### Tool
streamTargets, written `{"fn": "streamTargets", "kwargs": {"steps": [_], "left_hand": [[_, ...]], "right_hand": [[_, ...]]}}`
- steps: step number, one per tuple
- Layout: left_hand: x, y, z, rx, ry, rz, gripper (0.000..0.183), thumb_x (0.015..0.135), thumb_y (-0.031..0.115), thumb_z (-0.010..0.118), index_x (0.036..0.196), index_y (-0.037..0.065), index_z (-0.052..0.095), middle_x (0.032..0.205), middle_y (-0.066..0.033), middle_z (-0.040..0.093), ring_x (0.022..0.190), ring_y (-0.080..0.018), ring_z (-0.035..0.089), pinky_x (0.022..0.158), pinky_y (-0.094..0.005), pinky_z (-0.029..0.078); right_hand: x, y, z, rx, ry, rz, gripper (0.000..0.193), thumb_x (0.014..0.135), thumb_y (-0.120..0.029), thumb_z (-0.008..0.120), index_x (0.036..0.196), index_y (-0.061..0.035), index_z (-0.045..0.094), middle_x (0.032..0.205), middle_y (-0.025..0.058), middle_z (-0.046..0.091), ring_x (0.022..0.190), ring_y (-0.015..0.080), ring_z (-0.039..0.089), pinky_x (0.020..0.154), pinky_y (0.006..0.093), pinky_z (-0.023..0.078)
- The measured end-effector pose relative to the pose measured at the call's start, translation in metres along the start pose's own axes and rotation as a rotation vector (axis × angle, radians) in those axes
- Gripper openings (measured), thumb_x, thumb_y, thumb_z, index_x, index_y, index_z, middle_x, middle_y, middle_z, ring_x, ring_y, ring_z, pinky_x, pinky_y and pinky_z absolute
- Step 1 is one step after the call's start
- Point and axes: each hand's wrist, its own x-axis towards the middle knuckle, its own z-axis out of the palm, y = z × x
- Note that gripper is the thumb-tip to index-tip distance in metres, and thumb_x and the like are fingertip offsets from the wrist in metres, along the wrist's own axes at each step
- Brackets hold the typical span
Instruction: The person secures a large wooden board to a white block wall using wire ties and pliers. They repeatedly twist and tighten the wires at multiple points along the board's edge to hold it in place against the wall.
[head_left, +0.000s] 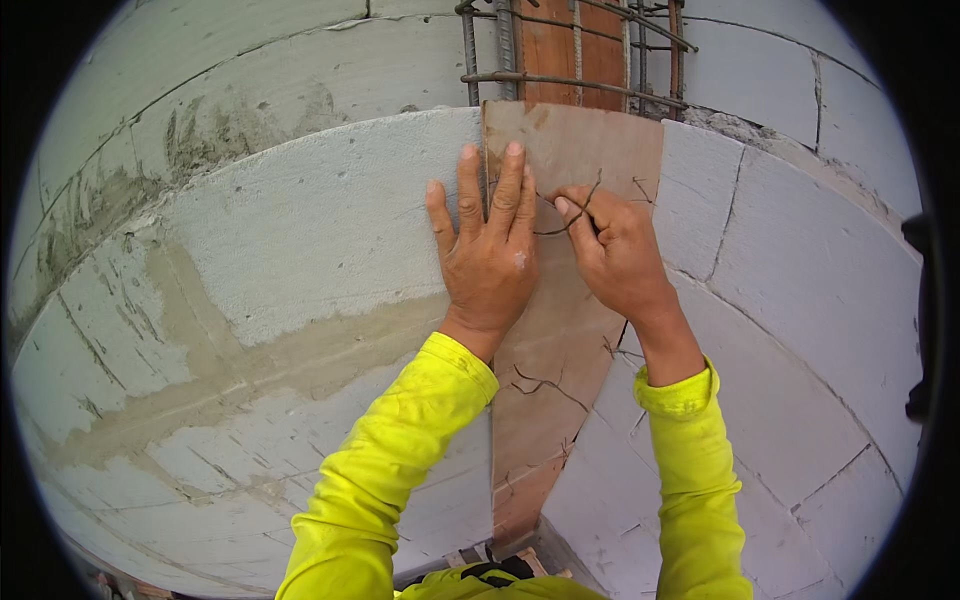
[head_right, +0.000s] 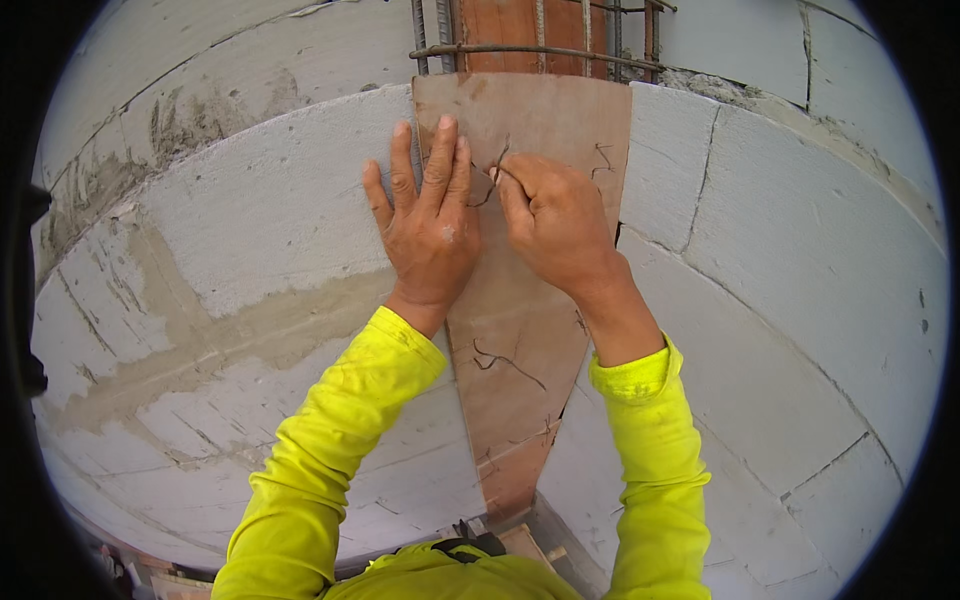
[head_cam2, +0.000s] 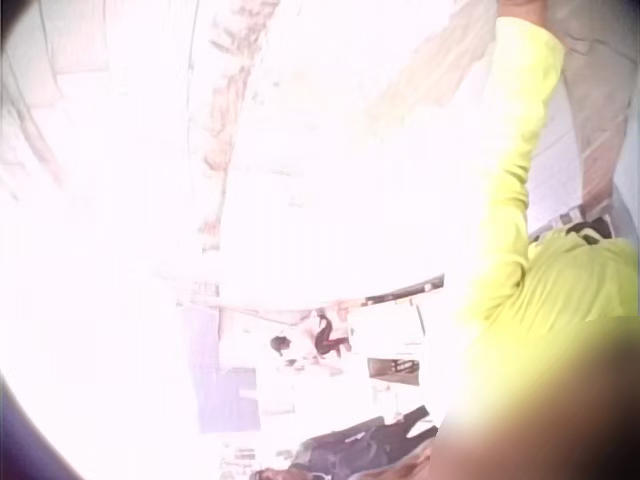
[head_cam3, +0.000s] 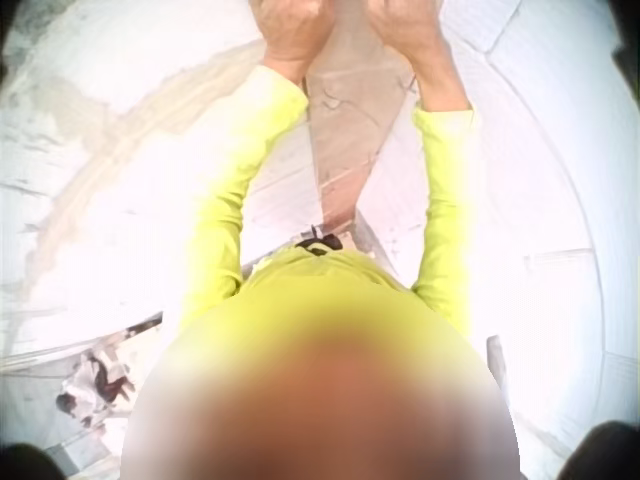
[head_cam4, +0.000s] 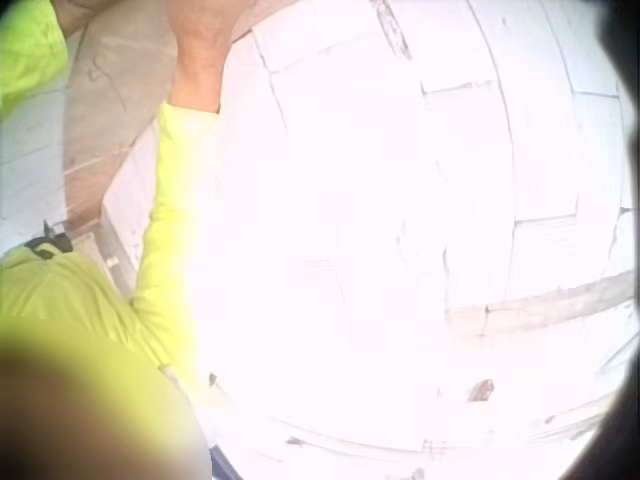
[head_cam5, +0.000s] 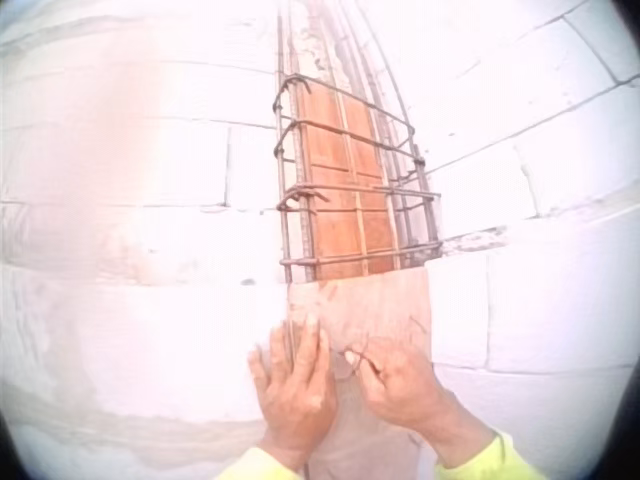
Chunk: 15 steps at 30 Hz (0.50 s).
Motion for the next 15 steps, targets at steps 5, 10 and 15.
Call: {"fn": "streamTargets", "kwargs": {"steps": [5,10,15], "left_hand": [[0.003,-0.003,-0.004,-0.020,0.002,-0.015,0.048,0.085,0.018,0.071,0.132,0.012,0.065,0.152,0.0035,0.050,0.149,-0.0301,0.031,0.123,-0.0511,0.009],[0.012,-0.013,-0.026,-0.171,-0.136,0.028,0.061,0.077,0.016,0.078,0.136,0.012,0.061,0.156,0.0027,0.045,0.148,-0.0278,0.029,0.122,-0.0496,0.014],[0.009,-0.030,-0.047,-0.318,-0.232,0.034,0.089,0.068,0.019,0.084,0.147,0.008,0.047,0.160,-0.0085,0.037,0.150,-0.0289,0.025,0.120,-0.0520,0.014]], "right_hand": [[-0.009,0.009,0.008,0.103,0.068,-0.081,0.009,0.094,-0.006,0.064,0.096,0.0027,0.067,0.076,0.0198,0.064,0.060,0.0286,0.061,0.056,0.0345,0.046],[-0.009,0.014,0.001,0.158,0.029,-0.026,0.013,0.094,-0.010,0.067,0.091,0.0029,0.066,0.067,0.0143,0.059,0.054,0.0187,0.049,0.052,0.0310,0.041],[0.008,0.018,-0.008,0.058,-0.061,-0.001,0.032,0.092,-0.018,0.073,0.070,-0.0005,0.057,0.055,0.0050,0.044,0.052,0.0087,0.036,0.047,0.0289,0.029]]}}
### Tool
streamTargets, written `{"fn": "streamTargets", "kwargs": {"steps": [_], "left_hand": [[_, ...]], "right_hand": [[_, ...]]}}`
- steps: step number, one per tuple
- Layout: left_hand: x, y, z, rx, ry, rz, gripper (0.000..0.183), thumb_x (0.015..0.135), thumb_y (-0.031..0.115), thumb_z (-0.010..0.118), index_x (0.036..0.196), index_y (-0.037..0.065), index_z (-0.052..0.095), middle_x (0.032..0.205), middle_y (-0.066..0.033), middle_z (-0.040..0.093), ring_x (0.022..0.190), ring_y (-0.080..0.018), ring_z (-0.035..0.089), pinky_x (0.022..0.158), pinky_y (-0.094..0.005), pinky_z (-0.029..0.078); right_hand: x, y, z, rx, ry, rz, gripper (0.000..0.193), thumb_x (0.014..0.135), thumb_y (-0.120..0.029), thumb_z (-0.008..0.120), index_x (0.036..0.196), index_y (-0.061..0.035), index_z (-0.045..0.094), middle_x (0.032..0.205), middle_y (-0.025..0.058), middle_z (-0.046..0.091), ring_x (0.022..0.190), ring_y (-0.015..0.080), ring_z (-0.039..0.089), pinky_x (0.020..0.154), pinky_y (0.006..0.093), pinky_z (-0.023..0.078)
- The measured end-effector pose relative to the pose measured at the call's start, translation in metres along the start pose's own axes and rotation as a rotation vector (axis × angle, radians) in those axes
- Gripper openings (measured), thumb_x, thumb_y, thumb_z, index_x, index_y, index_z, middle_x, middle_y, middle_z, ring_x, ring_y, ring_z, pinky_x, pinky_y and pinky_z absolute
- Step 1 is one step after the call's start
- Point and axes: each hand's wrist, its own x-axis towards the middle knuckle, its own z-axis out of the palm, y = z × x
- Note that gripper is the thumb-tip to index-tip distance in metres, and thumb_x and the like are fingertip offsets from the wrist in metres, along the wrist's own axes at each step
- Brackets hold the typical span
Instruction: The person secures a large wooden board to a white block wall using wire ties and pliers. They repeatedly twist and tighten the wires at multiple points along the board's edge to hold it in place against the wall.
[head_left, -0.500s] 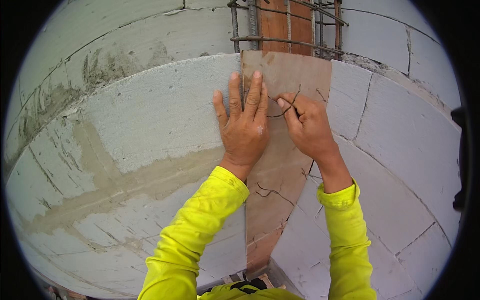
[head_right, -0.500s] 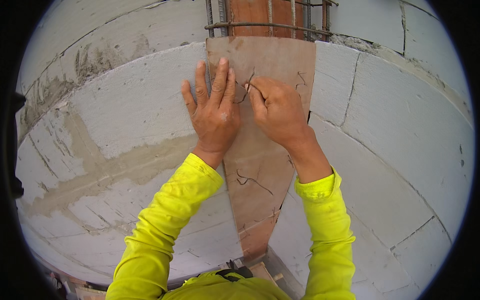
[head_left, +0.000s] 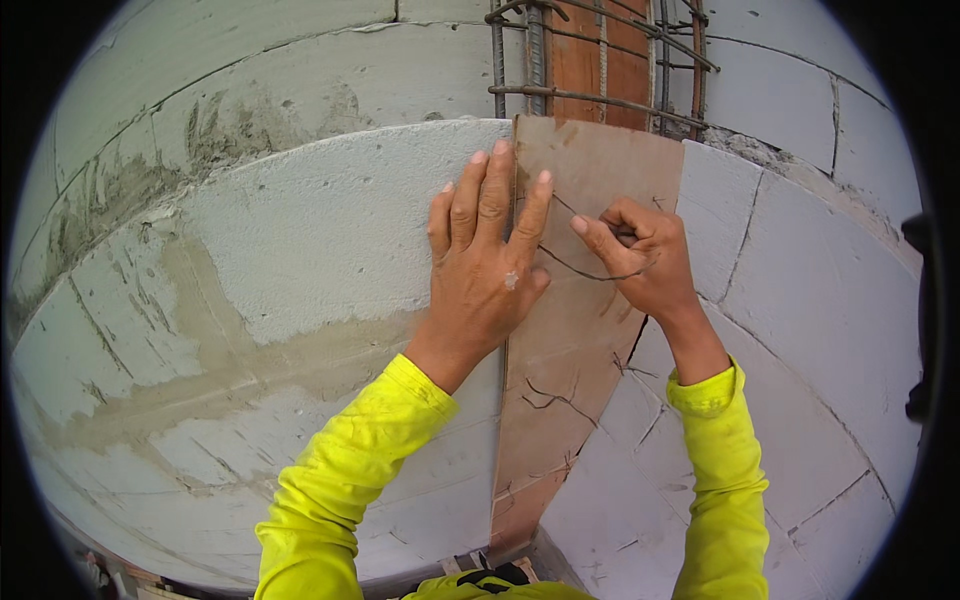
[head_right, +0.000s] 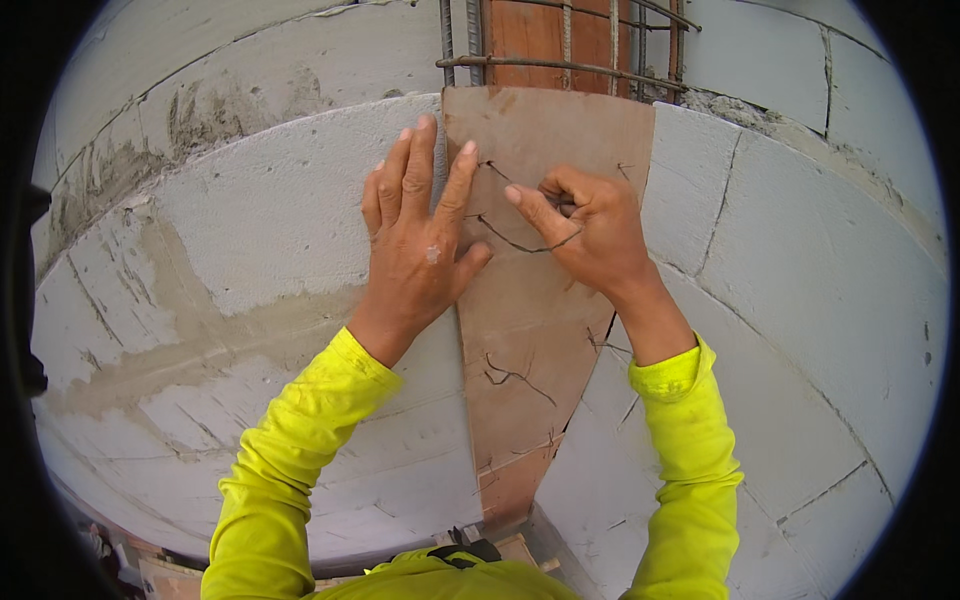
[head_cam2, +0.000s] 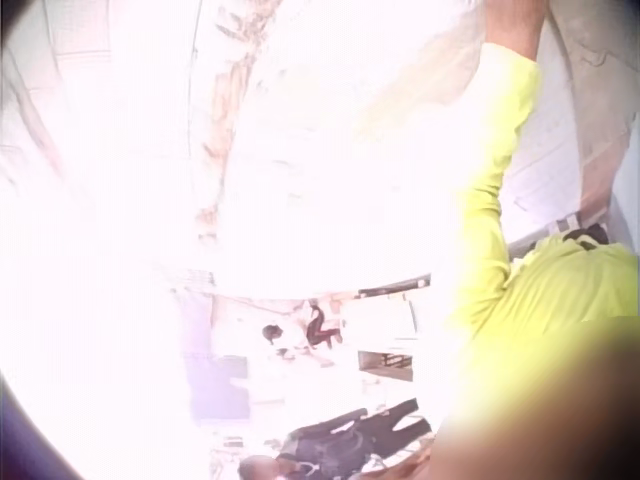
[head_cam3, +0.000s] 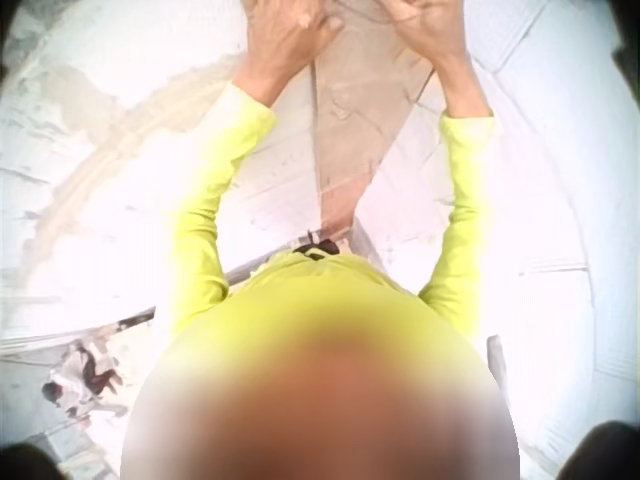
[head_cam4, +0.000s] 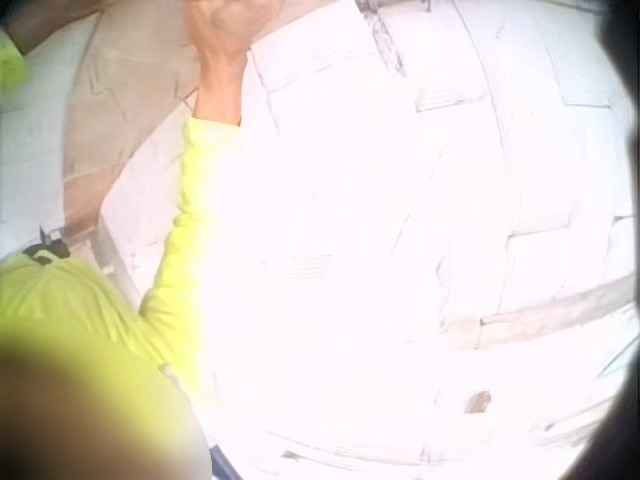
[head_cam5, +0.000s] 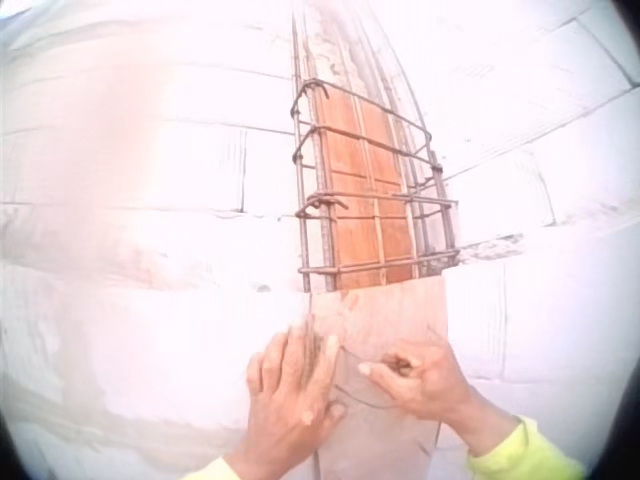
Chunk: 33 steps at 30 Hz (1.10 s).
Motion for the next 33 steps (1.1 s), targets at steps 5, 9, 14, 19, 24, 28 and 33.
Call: {"fn": "streamTargets", "kwargs": {"steps": [5,9,14,19,24,28,33], "left_hand": [[-0.019,0.023,0.026,-0.026,0.242,-0.144,0.074,0.076,0.014,0.073,0.145,0.004,0.048,0.151,-0.0155,0.046,0.145,-0.0315,0.035,0.120,-0.0558,0.011],[-0.026,0.015,0.051,0.036,0.402,-0.130,0.052,0.082,0.010,0.065,0.134,0.005,0.059,0.141,-0.0113,0.056,0.137,-0.0282,0.045,0.119,-0.0528,0.017],[-0.035,0.016,0.057,-0.043,0.447,-0.154,0.048,0.082,0.008,0.067,0.130,0.006,0.063,0.131,-0.0090,0.061,0.128,-0.0271,0.049,0.117,-0.0498,0.023],[-0.037,0.039,0.045,-0.190,0.408,-0.323,0.045,0.083,0.005,0.068,0.127,0.007,0.065,0.126,-0.0066,0.063,0.124,-0.0264,0.050,0.115,-0.0487,0.027],[-0.052,0.047,0.057,-0.362,0.578,-0.298,0.039,0.081,-0.001,0.071,0.118,0.009,0.069,0.123,-0.0062,0.062,0.120,-0.0256,0.052,0.107,-0.0431,0.040],[-0.062,0.036,0.067,-0.512,0.661,-0.266,0.037,0.077,-0.004,0.076,0.110,0.011,0.070,0.119,-0.0053,0.061,0.119,-0.0257,0.052,0.096,-0.0368,0.050],[-0.059,0.038,0.066,-0.494,0.674,-0.298,0.038,0.077,-0.005,0.076,0.110,0.011,0.069,0.118,-0.0038,0.061,0.118,-0.0259,0.052,0.095,-0.0358,0.051]], "right_hand": [[0.013,0.001,0.008,0.110,0.030,0.076,0.047,0.091,-0.018,0.073,0.059,-0.0057,0.041,0.054,-0.0037,0.038,0.054,0.0063,0.029,0.047,0.0280,0.022],[0.003,-0.013,0.005,0.120,0.055,0.105,0.045,0.091,-0.014,0.071,0.060,-0.0080,0.041,0.057,-0.0059,0.039,0.056,0.0051,0.028,0.049,0.0266,0.022],[-0.010,-0.010,0.000,0.142,0.110,0.211,0.043,0.093,-0.017,0.068,0.061,-0.0083,0.040,0.059,-0.0044,0.039,0.057,0.0054,0.031,0.051,0.0255,0.025],[-0.007,0.002,0.004,0.266,0.142,0.210,0.042,0.094,-0.019,0.065,0.064,-0.0087,0.039,0.060,-0.0026,0.040,0.057,0.0071,0.031,0.052,0.0264,0.026],[-0.009,-0.007,0.008,0.303,0.156,0.198,0.042,0.093,-0.017,0.064,0.063,-0.0103,0.034,0.059,-0.0018,0.037,0.057,0.0082,0.029,0.052,0.0272,0.024],[-0.012,-0.013,0.014,0.304,0.140,0.181,0.042,0.092,-0.015,0.062,0.064,-0.0112,0.031,0.059,-0.0020,0.032,0.056,0.0090,0.027,0.052,0.0278,0.022],[-0.017,-0.005,0.017,0.345,0.202,0.190,0.040,0.094,-0.015,0.062,0.066,-0.0109,0.034,0.061,-0.0023,0.034,0.057,0.0086,0.027,0.052,0.0271,0.023]]}}
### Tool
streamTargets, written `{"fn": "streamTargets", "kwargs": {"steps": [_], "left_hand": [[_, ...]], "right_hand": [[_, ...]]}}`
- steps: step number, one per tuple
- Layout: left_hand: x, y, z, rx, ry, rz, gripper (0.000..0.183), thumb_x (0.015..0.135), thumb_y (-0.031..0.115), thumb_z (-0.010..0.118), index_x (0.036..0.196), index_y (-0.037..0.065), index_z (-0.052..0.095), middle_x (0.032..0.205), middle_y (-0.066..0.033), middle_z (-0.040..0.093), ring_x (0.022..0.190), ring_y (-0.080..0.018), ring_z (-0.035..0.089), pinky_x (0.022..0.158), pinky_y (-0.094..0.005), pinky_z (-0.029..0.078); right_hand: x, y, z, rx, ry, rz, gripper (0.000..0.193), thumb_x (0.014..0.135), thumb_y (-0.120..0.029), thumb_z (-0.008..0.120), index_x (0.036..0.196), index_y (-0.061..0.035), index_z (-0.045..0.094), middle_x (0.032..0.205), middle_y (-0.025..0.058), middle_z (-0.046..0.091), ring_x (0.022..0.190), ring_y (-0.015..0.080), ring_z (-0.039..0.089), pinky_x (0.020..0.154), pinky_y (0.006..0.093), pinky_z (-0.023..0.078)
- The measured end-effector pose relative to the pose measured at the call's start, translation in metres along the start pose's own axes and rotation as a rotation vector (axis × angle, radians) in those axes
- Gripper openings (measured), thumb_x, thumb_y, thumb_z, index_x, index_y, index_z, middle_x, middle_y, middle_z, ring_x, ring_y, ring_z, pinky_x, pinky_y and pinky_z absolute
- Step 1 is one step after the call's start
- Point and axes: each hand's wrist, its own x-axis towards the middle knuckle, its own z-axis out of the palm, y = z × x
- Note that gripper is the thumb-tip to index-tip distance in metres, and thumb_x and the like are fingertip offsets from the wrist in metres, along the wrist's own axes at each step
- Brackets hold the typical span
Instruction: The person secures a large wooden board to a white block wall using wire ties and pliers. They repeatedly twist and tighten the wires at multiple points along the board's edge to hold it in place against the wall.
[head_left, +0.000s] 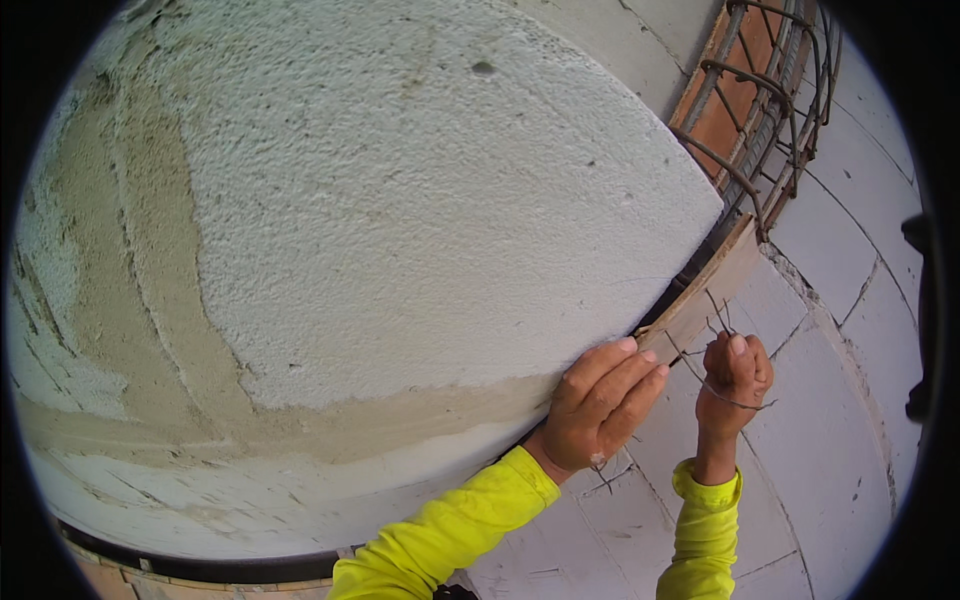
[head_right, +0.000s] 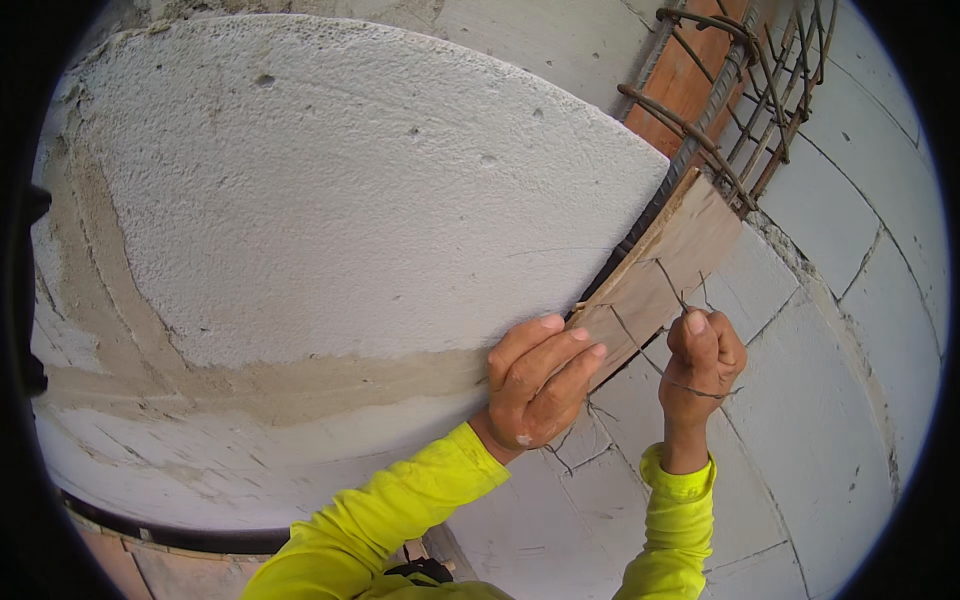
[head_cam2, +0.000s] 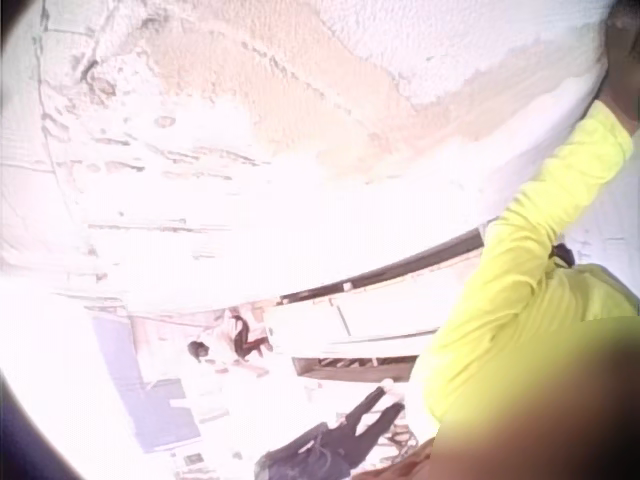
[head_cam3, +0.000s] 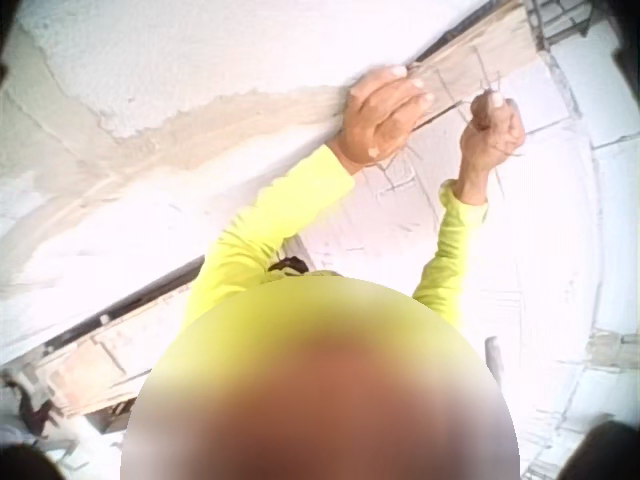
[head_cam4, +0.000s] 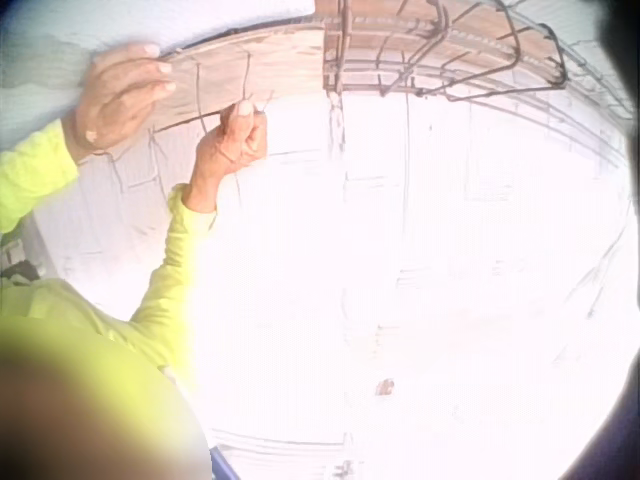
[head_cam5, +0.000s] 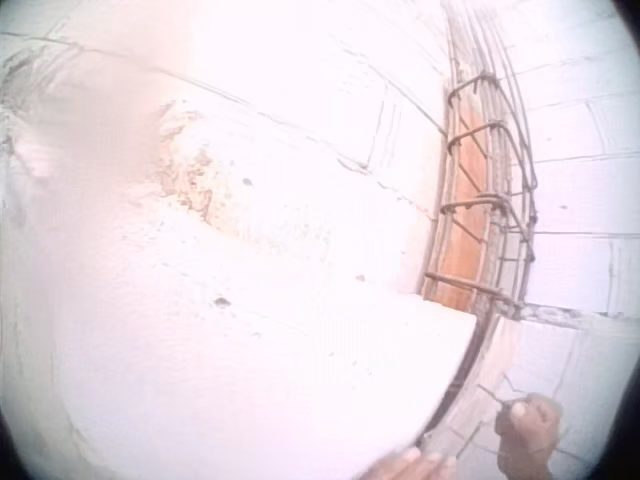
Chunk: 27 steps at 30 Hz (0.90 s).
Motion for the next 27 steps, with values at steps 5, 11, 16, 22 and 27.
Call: {"fn": "streamTargets", "kwargs": {"steps": [5,11,16,22,27], "left_hand": [[0.010,0.013,0.019,0.301,-0.011,-0.014,0.041,0.076,0.003,0.074,0.112,0.023,0.070,0.116,0.0057,0.064,0.119,-0.0216,0.052,0.097,-0.0387,0.035],[0.029,0.015,0.031,0.422,0.006,0.029,0.027,0.079,0.014,0.076,0.105,0.021,0.075,0.101,0.0092,0.068,0.108,-0.0191,0.055,0.088,-0.0394,0.028],[0.041,0.015,0.035,0.438,-0.032,0.048,0.033,0.077,0.014,0.076,0.109,0.021,0.077,0.091,0.0089,0.066,0.095,-0.0189,0.053,0.084,-0.0398,0.027],[0.051,0.008,0.039,0.403,-0.011,0.115,0.040,0.073,0.008,0.078,0.110,0.022,0.077,0.095,0.0052,0.065,0.095,-0.0193,0.053,0.081,-0.0378,0.029],[0.056,0.002,0.037,0.478,-0.088,0.218,0.033,0.077,0.006,0.076,0.106,0.022,0.078,0.100,0.0035,0.065,0.097,-0.0177,0.053,0.082,-0.0354,0.033]], "right_hand": [[-0.012,0.008,-0.006,-0.281,-0.020,-0.116,0.040,0.098,-0.012,0.064,0.066,-0.0079,0.041,0.062,-0.0037,0.039,0.060,0.0065,0.030,0.052,0.0262,0.024],[-0.026,0.034,0.023,-0.292,0.009,-0.341,0.033,0.094,-0.007,0.067,0.067,-0.0011,0.048,0.058,0.0050,0.045,0.051,0.0137,0.038,0.048,0.0318,0.030],[-0.025,0.033,0.022,-0.449,-0.003,-0.447,0.025,0.088,-0.002,0.069,0.069,-0.0010,0.054,0.060,0.0114,0.048,0.051,0.0240,0.045,0.048,0.0344,0.034],[-0.021,0.002,0.005,-0.595,-0.161,-0.559,0.023,0.087,-0.005,0.069,0.069,-0.0045,0.055,0.061,0.0117,0.051,0.052,0.0281,0.049,0.049,0.0373,0.037],[0.000,-0.024,-0.015,-0.575,-0.474,-0.568,0.020,0.089,-0.012,0.068,0.072,-0.0071,0.059,0.063,0.0103,0.054,0.055,0.0290,0.054,0.052,0.0403,0.041]]}}
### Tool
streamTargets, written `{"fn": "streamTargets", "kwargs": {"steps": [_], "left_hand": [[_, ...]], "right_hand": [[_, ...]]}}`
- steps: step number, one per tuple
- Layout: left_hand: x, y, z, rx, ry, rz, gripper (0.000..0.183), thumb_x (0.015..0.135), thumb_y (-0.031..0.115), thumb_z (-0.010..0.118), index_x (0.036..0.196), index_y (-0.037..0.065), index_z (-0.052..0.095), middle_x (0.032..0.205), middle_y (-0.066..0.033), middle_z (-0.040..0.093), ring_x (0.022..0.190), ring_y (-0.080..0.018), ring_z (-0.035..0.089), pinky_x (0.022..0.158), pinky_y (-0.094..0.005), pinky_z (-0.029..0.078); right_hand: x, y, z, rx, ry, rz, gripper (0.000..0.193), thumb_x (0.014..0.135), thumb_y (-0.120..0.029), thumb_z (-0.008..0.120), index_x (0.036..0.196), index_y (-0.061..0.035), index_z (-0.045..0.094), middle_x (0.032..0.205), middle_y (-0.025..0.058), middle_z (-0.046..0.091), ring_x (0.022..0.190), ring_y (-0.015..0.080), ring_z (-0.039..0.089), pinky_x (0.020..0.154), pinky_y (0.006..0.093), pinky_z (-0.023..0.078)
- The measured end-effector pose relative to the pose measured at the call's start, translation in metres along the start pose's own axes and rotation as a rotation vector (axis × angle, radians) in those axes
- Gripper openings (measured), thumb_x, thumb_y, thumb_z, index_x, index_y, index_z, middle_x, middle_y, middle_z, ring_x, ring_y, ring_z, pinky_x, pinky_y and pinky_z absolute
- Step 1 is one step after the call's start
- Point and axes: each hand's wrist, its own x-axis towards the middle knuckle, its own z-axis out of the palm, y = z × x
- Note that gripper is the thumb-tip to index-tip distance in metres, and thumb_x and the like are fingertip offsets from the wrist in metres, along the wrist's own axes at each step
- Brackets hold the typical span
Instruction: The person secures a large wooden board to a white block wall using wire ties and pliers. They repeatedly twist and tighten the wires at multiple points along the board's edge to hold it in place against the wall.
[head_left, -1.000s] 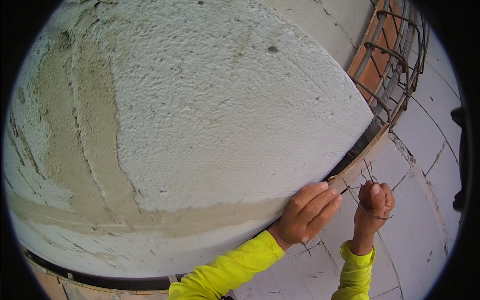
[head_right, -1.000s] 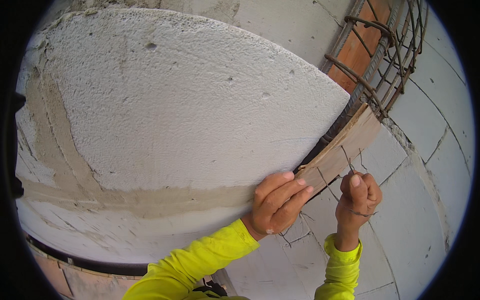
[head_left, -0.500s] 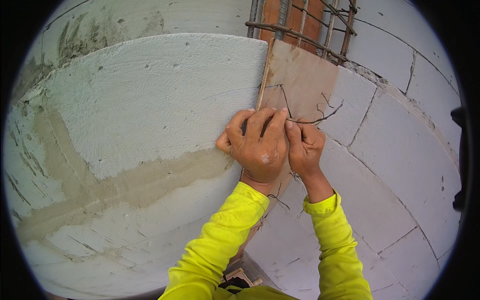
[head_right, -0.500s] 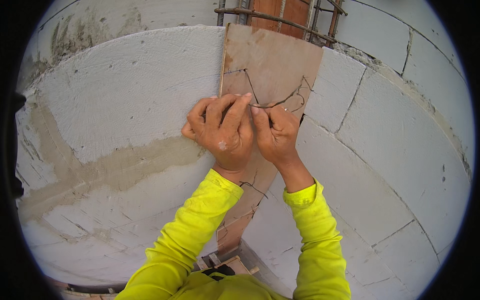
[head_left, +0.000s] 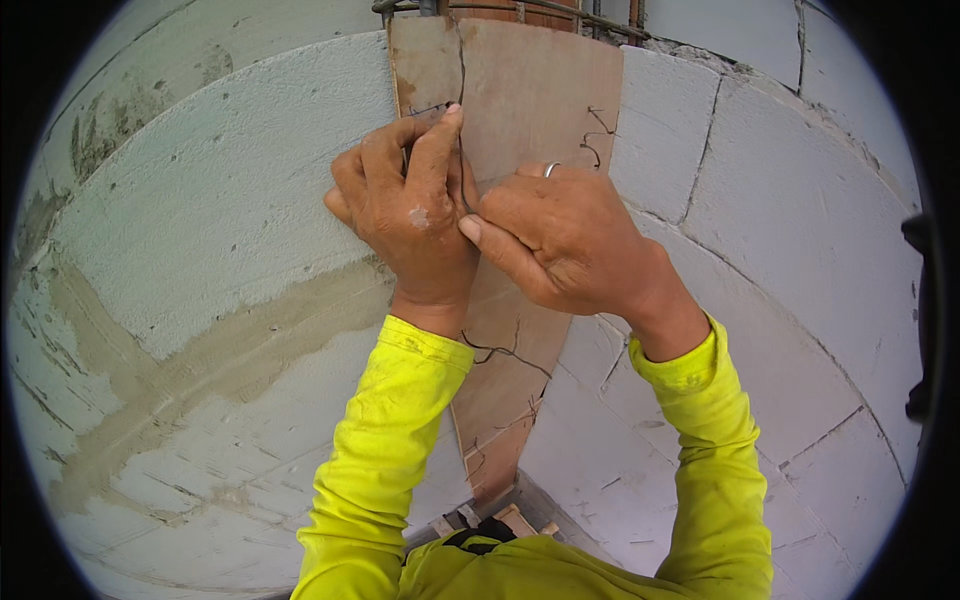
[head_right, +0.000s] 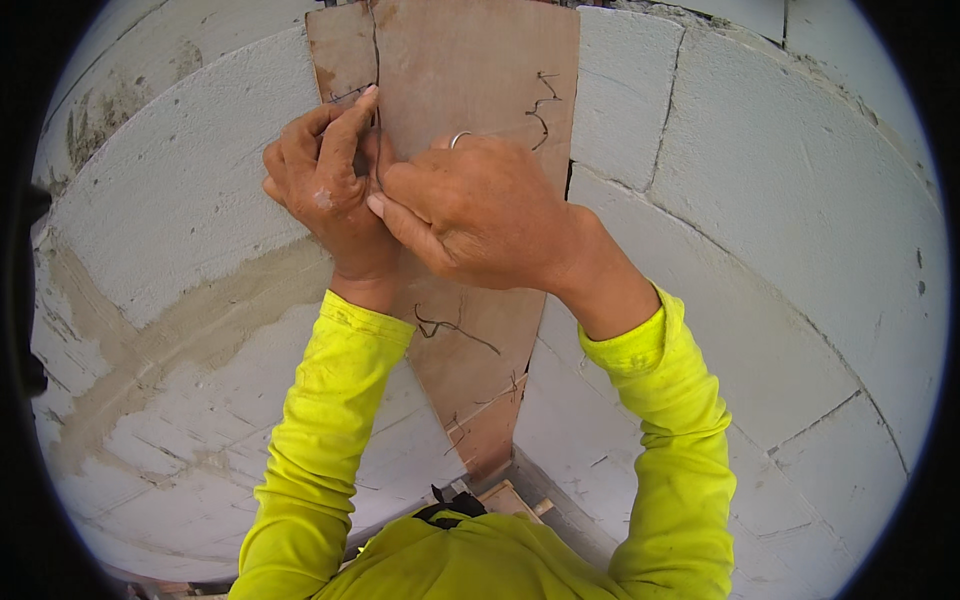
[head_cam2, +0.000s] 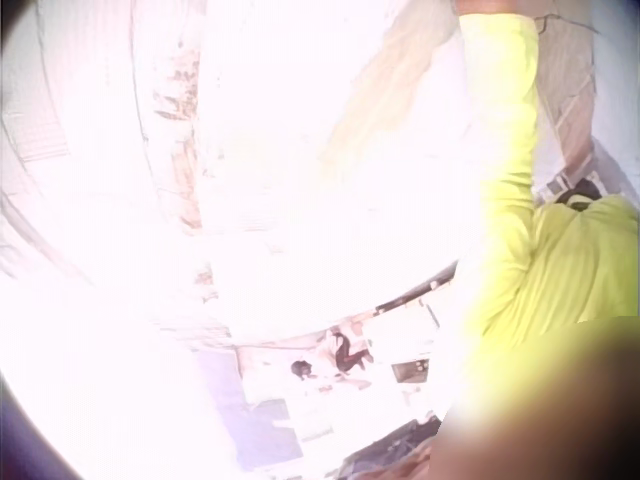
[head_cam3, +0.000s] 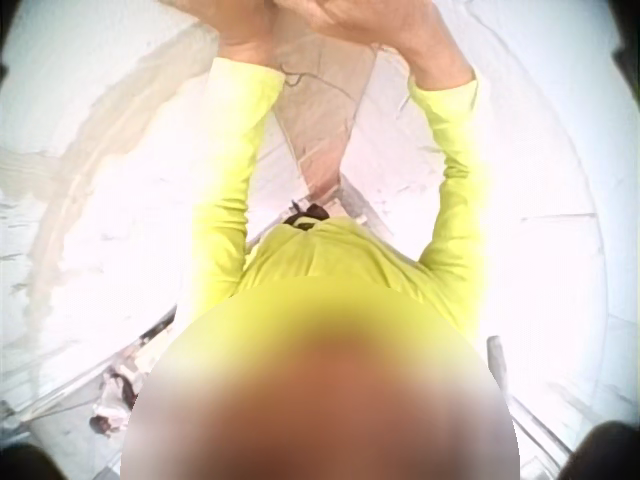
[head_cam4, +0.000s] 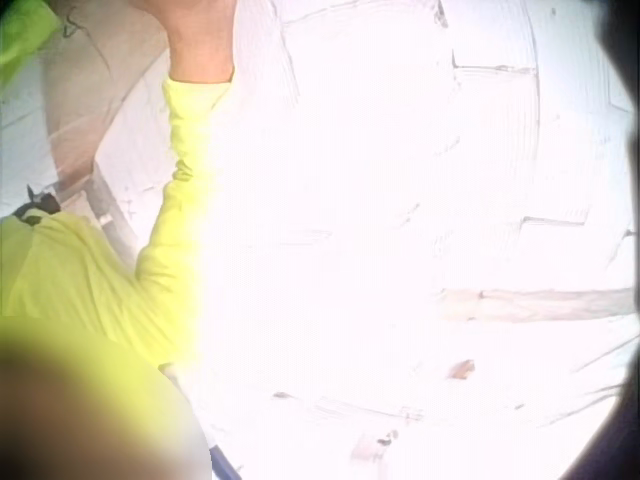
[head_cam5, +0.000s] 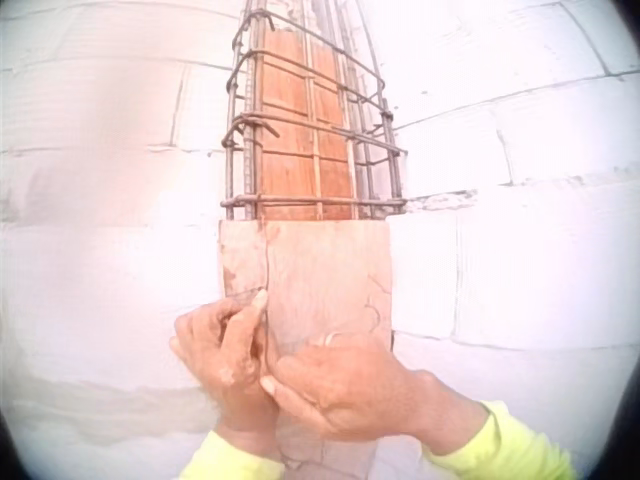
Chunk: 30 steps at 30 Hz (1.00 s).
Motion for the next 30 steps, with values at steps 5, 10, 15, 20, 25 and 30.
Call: {"fn": "streamTargets", "kwargs": {"steps": [5,10,15,20,25,30], "left_hand": [[0.002,-0.003,0.002,0.044,0.020,0.066,0.030,0.075,0.004,0.076,0.100,0.019,0.076,0.097,0.0030,0.065,0.094,-0.0193,0.054,0.078,-0.0359,0.033],[0.001,-0.012,0.000,-0.028,0.021,0.067,0.029,0.075,0.005,0.076,0.101,0.014,0.067,0.097,-0.0002,0.065,0.093,-0.0209,0.057,0.077,-0.0367,0.038],[-0.002,-0.015,-0.002,0.038,-0.018,0.098,0.036,0.074,0.006,0.078,0.106,0.011,0.064,0.096,-0.0025,0.064,0.092,-0.0219,0.057,0.079,-0.0379,0.041],[0.001,-0.010,-0.003,-0.039,-0.026,0.039,0.040,0.073,0.008,0.080,0.109,0.009,0.062,0.095,-0.0045,0.063,0.087,-0.0233,0.058,0.083,-0.0384,0.044],[0.001,-0.009,-0.007,-0.005,-0.027,0.059,0.040,0.071,0.007,0.082,0.106,0.009,0.063,0.092,-0.0044,0.064,0.089,-0.0240,0.059,0.084,-0.0383,0.044],[-0.001,-0.009,-0.005,-0.009,-0.026,0.067,0.039,0.070,0.004,0.080,0.104,0.011,0.063,0.094,-0.0039,0.065,0.093,-0.0243,0.058,0.084,-0.0390,0.044]], "right_hand": [[0.032,0.044,-0.023,-0.355,0.275,-0.179,0.015,0.083,-0.010,0.076,0.098,-0.0101,0.071,0.094,0.0048,0.066,0.078,0.0219,0.062,0.066,0.0335,0.052],[0.041,0.077,-0.007,-0.436,0.188,-0.653,0.036,0.077,-0.022,0.081,0.111,-0.0154,0.071,0.112,-0.0007,0.066,0.098,0.0196,0.062,0.083,0.0317,0.054],[0.045,0.072,0.006,-0.406,0.267,-0.545,0.025,0.081,-0.019,0.078,0.104,-0.0112,0.071,0.100,0.0038,0.067,0.090,0.0217,0.063,0.077,0.0333,0.053],[0.013,0.039,0.026,-0.063,0.434,-0.098,0.020,0.083,-0.010,0.074,0.103,-0.0064,0.069,0.091,0.0098,0.067,0.078,0.0258,0.066,0.067,0.0348,0.054],[-0.056,0.075,-0.025,-0.293,0.585,0.299,0.032,0.083,-0.001,0.074,0.114,-0.0030,0.066,0.101,0.0098,0.066,0.079,0.0250,0.067,0.063,0.0316,0.055],[-0.061,0.110,-0.021,-0.465,0.137,0.058,0.038,0.082,-0.006,0.076,0.117,-0.0069,0.062,0.116,0.0097,0.062,0.085,0.0272,0.067,0.070,0.0353,0.056]]}}
